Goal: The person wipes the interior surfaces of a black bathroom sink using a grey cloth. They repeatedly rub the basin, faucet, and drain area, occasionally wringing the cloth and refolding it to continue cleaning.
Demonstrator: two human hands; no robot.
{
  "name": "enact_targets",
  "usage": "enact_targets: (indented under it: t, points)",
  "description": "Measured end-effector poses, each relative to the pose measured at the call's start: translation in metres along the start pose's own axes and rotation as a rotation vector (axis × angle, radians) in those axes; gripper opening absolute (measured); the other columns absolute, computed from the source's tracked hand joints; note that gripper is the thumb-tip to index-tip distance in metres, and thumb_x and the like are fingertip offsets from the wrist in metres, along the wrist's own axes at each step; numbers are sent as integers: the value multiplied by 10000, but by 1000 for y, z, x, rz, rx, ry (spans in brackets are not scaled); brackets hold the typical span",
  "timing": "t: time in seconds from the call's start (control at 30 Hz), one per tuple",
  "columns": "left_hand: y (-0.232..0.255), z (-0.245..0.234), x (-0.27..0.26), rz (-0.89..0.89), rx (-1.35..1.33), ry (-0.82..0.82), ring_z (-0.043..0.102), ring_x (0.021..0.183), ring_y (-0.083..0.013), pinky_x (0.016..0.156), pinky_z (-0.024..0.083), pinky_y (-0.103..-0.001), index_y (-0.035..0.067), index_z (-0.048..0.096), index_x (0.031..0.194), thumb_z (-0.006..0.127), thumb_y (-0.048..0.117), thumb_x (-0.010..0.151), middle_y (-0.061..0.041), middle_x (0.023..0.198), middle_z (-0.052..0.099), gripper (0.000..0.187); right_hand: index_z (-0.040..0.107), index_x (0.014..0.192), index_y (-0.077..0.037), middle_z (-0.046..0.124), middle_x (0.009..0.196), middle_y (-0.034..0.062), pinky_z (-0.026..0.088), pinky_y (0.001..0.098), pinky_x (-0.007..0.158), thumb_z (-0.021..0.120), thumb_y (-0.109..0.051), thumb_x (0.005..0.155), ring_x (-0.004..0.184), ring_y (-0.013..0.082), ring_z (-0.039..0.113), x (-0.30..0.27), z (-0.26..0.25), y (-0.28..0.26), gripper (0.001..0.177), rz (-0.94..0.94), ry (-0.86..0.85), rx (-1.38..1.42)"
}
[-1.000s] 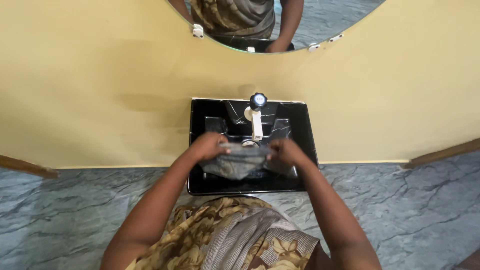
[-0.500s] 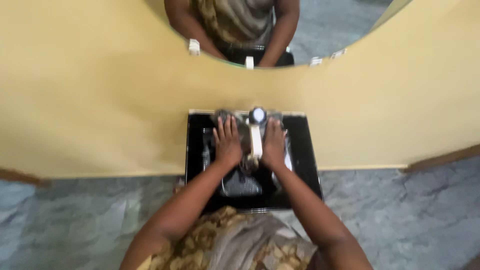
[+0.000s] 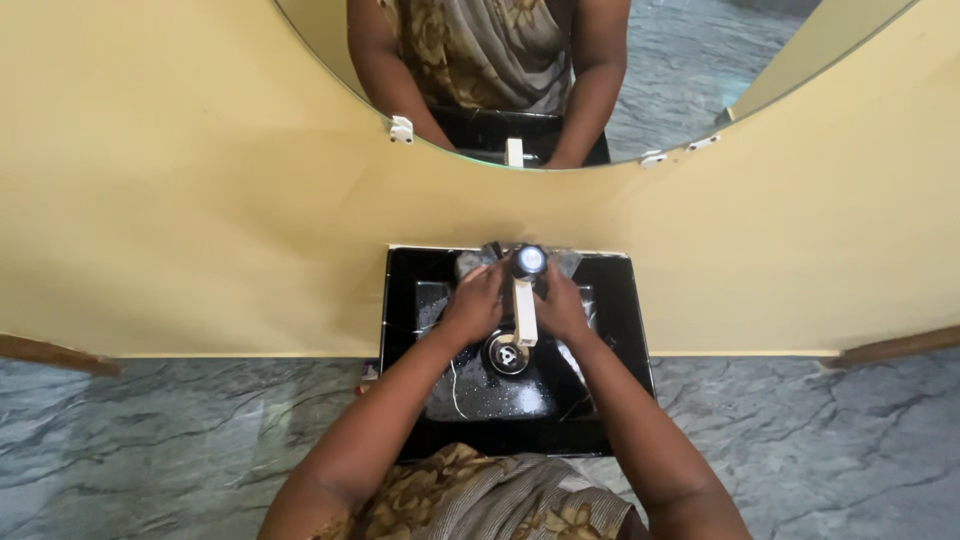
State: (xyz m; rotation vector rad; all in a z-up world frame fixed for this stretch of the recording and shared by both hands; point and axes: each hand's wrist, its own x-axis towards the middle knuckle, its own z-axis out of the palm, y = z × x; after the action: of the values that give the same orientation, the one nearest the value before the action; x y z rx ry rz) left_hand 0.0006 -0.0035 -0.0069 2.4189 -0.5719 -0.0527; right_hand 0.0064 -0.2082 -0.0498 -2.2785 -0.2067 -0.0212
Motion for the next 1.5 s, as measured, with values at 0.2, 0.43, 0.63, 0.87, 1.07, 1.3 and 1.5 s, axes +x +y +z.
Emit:
enact_targets:
  t: [0.2,0.43,0.63,0.87,1.07,1.3,1.5]
  points:
    - [-17,51,-3,48,469,251,310,1455,-526,1162,304,-619,-47,258,1504,641,83,868,-300,1550,371,754,460,1486,-17,489,1485,278,209,674,1218,639,-263,925,1483,483,364,-12,19,17,638,-348,75,-480]
    - [26,63,-52,-171,287,120,258,1373,-676,1127,241,-664,-116,151,1541,687,245,831,-445,1545,225,960,339,1518,82,263,1571,398,142,639,1208,615,-285,883,1495,563,118,-55,25,-29,783,-273,191,-554]
    - [9,33,-17,82,401,223,412,1390,-504,1225,223,-605,-108,305,1500,719,216,794,-309,1499,420,881,361,1511,39,356,1553,348,138,648,1205,689,-311,824,1521,512,208,-26,22,-7,838,-317,186,-444]
    - [-19,23,-3,112,-225,215,563,1326,-387,1163,430,-442,39,473,1493,697,22,774,-224,1369,628,753,317,1519,-116,550,1421,204,397,519,1132,785,-274,736,1335,404,537,-19,-3,-21,926,-142,108,145]
    - [-28,46,-6,152,-56,214,518,1333,-451,1155,376,-466,-19,424,1495,660,10,821,-289,1386,586,715,368,1470,-36,566,1412,248,355,571,1190,667,-230,899,1311,431,549,-11,5,-11,672,-297,154,7]
    - [-3,31,-8,-46,345,112,398,1389,-482,1193,274,-521,-72,278,1538,590,348,955,-275,1488,453,783,583,1269,-107,586,1396,134,94,703,1257,517,-309,1007,1612,313,295,-13,-3,-23,337,-33,-77,-611]
    - [-3,64,-34,-180,424,159,318,1440,-540,1168,257,-504,-168,245,1524,521,263,974,-373,1599,270,751,401,1477,47,209,1486,470,170,681,1112,656,-369,825,1367,656,140,-47,-3,-43,814,-188,200,-374]
